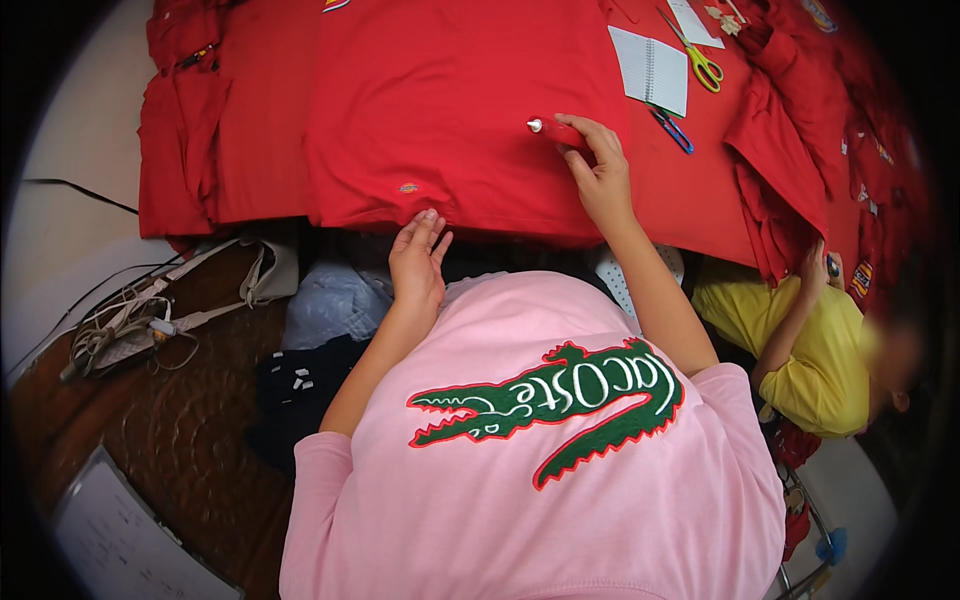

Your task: The person folds red t-shirts at a workstation, using a small blue tool to tuck in the collar area of each shirt, and stacks them on a table.

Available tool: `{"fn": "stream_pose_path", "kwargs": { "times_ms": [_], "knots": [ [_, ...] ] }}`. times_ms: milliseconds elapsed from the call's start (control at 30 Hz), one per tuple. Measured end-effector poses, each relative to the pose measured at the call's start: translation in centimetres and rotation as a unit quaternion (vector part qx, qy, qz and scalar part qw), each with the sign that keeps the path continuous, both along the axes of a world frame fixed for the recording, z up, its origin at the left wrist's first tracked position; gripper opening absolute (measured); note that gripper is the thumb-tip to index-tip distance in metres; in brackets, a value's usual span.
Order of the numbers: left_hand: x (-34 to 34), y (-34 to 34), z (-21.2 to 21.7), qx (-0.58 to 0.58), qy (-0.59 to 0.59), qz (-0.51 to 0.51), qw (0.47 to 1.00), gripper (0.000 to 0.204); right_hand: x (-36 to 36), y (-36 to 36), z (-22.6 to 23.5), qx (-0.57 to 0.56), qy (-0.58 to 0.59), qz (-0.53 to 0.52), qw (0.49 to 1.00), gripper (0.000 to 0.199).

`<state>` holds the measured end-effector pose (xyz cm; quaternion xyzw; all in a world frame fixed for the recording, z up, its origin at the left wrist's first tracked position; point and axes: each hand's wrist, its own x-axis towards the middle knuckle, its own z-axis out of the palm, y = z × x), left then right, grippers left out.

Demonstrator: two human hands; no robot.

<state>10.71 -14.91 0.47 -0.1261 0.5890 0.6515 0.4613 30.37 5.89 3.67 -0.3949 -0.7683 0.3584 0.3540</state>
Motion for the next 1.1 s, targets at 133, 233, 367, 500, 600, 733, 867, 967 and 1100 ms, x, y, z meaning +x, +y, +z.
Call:
{"fn": "stream_pose_path", "kwargs": {
  "times_ms": [133,233,367,500,600,733,867,967,1100],
  "knots": [
    [-0.4,1.0,0.3,-0.054,0.001,0.031,0.998,0.021,0.2,0.3,-0.7,-0.006,0.012,-0.006,1.0,0.039],
    [-1.0,1.2,0.3,-0.069,0.004,0.047,0.996,0.023,0.2,0.4,-0.5,-0.014,0.015,-0.007,1.0,0.039],
    [-1.9,1.8,0.4,-0.055,0.018,0.069,0.996,0.022,0.4,0.6,-0.2,-0.026,0.009,0.006,1.0,0.037],
    [-2.8,1.2,-0.6,-0.056,0.031,0.067,0.996,0.028,0.2,0.6,-0.8,-0.06,0.041,-0.002,0.997,0.035],
    [-2.8,0.9,1.2,-0.009,0.038,0.083,0.996,0.027,0.3,0.7,-0.8,-0.116,0.107,-0.019,0.987,0.035],
    [-3.0,1.8,5.0,0.17,-0.023,0.123,0.977,0.038,0.9,0.8,-2.7,-0.277,0.218,-0.089,0.932,0.042],
    [-0.5,5.1,3.4,0.212,-0.116,0.071,0.968,0.044,0.5,0.6,-2.0,-0.307,0.211,-0.056,0.926,0.047],
    [1.6,8.1,1.9,0.175,-0.124,-0.002,0.977,0.043,0.3,0.5,-1.9,-0.23,0.14,-0.071,0.961,0.044],
    [1.7,10.5,2.1,0.12,-0.173,-0.093,0.973,0.04,0.5,0.4,1.3,-0.087,0.048,-0.025,0.995,0.044]
  ]
}}
